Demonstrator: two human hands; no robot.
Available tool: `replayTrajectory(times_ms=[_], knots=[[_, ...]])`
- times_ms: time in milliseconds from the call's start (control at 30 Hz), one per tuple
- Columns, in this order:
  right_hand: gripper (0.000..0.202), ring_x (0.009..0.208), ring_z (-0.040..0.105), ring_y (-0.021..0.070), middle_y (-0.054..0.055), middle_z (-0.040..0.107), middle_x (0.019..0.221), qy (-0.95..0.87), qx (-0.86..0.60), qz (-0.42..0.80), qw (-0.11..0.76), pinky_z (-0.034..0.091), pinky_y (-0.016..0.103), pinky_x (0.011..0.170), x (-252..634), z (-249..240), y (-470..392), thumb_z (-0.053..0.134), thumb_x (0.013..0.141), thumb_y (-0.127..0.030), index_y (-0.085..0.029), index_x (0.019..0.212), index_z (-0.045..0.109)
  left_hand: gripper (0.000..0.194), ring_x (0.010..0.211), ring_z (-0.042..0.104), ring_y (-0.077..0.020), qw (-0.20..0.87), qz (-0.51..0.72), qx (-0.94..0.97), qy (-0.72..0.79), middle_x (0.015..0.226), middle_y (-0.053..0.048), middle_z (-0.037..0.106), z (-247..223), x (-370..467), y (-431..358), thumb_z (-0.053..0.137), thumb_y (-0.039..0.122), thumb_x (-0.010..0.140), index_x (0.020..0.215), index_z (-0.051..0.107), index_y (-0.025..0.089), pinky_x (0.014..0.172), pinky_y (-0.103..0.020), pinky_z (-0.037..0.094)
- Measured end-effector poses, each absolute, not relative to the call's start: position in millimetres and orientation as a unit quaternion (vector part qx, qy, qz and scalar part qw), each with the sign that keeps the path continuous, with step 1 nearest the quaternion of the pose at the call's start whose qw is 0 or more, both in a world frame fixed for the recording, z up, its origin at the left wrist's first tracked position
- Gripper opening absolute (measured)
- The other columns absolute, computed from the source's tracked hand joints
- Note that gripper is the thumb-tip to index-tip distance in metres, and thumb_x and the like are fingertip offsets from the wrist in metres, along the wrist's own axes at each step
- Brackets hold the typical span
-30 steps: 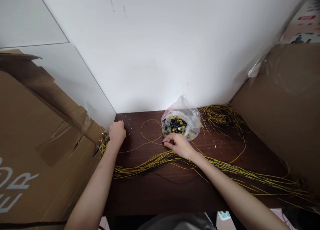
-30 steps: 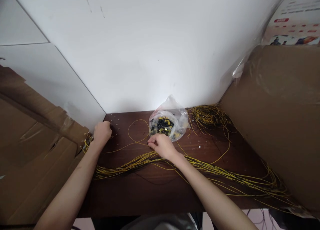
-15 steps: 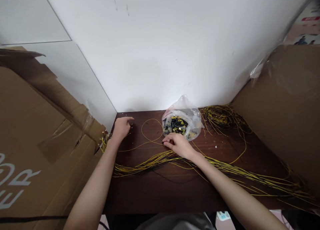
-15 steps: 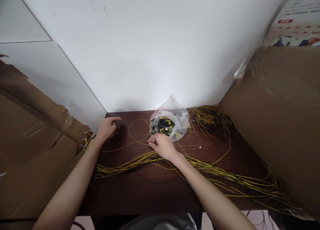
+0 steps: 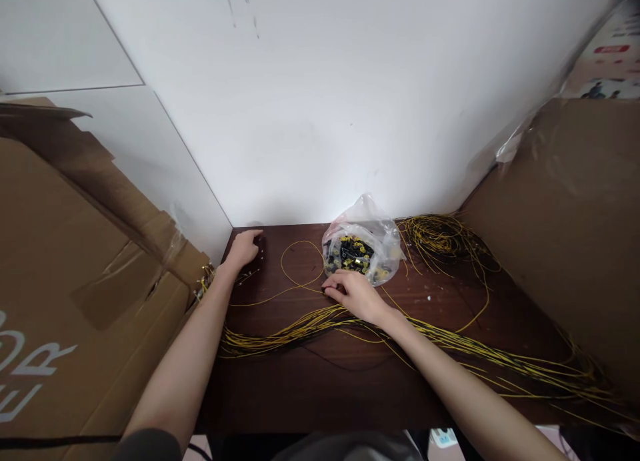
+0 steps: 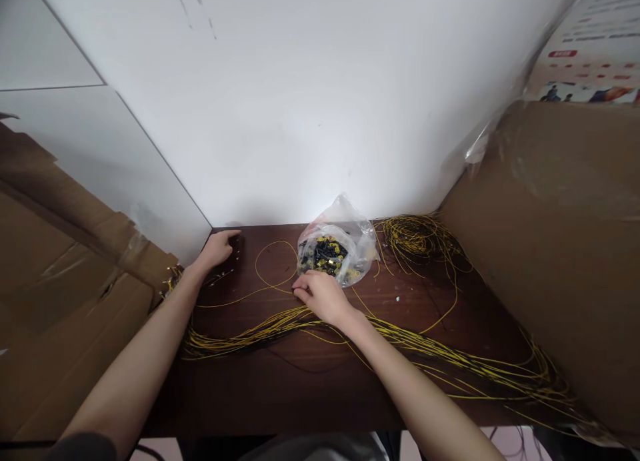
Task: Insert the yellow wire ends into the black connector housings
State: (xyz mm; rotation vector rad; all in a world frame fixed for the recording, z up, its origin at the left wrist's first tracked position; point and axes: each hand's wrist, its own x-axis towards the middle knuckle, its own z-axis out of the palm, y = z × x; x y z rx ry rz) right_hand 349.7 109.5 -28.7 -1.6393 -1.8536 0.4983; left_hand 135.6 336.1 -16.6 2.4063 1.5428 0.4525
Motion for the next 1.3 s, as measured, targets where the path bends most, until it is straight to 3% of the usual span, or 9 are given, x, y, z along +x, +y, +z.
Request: replayTrajectory(times_ms=[133,267,367,533,767,933,1033,1167,1300], knots=[[0.016,0.072,0.057,0.0136,0.004,0.064,0.085,-0.705,-0.615,0.184,0.304,0.041,0.023,0.068,350,-28,108,0.053,0.082,-0.023,-0.019,0.087,0.067,0.052,0.101,0.060,-0.0160,0.179,0.162,0.825,0.510,0.108,-0.007,0.065,-5,130,331,0.036,0.001,0.067,0.112,0.060,0.009,0.092,-0.025,0.044],[0.016,0.071,0.057,0.0136,0.004,0.064,0.085,-0.707,-0.614,0.184,0.298,0.041,0.023,0.067,350,-26,107,0.053,0.083,-0.022,-0.019,0.087,0.067,0.045,0.102,0.059,-0.0151,0.266,0.177,0.819,0.477,0.112,-0.009,0.063,10,119,329,0.040,0.009,0.072,0.112,0.059,0.007,0.093,-0.026,0.043],[0.016,0.072,0.057,0.0139,0.004,0.064,0.085,-0.707,-0.616,0.184,0.294,0.041,0.023,0.068,350,-27,107,0.053,0.083,-0.022,-0.019,0.088,0.067,0.047,0.103,0.058,-0.0191,0.230,0.132,0.835,0.482,0.112,-0.008,0.063,18,114,327,0.050,0.015,0.069,0.115,0.058,0.012,0.092,-0.030,0.044],[0.016,0.075,0.058,0.0147,0.004,0.064,0.086,-0.710,-0.611,0.185,0.298,0.042,0.024,0.070,350,-28,108,0.053,0.083,-0.022,-0.019,0.089,0.067,0.066,0.091,0.060,-0.0237,0.136,0.026,0.871,0.471,0.103,-0.010,0.065,19,119,318,0.071,0.027,0.056,0.119,0.056,0.016,0.081,-0.029,0.046],[0.015,0.074,0.058,0.0144,0.004,0.063,0.085,-0.710,-0.608,0.189,0.299,0.041,0.024,0.069,350,-28,107,0.053,0.082,-0.022,-0.018,0.087,0.067,0.057,0.075,0.063,-0.0191,0.130,0.066,0.842,0.519,0.100,-0.012,0.064,-2,123,319,0.065,0.026,0.064,0.119,0.056,0.012,0.074,-0.027,0.047],[0.014,0.076,0.058,0.0147,0.003,0.063,0.083,-0.710,-0.609,0.190,0.299,0.041,0.024,0.070,350,-29,108,0.053,0.082,-0.021,-0.019,0.085,0.066,0.054,0.085,0.063,-0.0214,0.115,0.112,0.816,0.555,0.105,-0.015,0.064,-6,118,323,0.059,0.027,0.071,0.121,0.053,0.008,0.081,-0.029,0.047],[0.013,0.077,0.058,0.0146,0.003,0.062,0.082,-0.712,-0.605,0.191,0.301,0.041,0.024,0.071,350,-29,108,0.053,0.082,-0.020,-0.019,0.084,0.066,0.046,0.099,0.060,-0.0238,0.098,0.133,0.800,0.577,0.110,-0.016,0.062,-7,116,323,0.048,0.020,0.077,0.121,0.052,0.007,0.089,-0.032,0.044],[0.014,0.076,0.057,0.0142,0.003,0.062,0.083,-0.714,-0.601,0.190,0.303,0.040,0.024,0.071,350,-29,108,0.052,0.082,-0.021,-0.019,0.085,0.066,0.049,0.107,0.056,-0.0220,0.096,0.143,0.807,0.564,0.115,-0.013,0.060,-10,118,319,0.040,0.005,0.072,0.119,0.055,0.007,0.094,-0.029,0.041],[0.013,0.072,0.056,0.0135,0.002,0.061,0.081,-0.713,-0.605,0.189,0.300,0.040,0.023,0.067,351,-31,108,0.053,0.082,-0.022,-0.019,0.083,0.066,0.052,0.103,0.058,-0.0203,0.107,0.152,0.825,0.533,0.107,-0.011,0.065,-11,123,309,0.039,0.002,0.069,0.116,0.057,0.006,0.094,-0.027,0.042]])
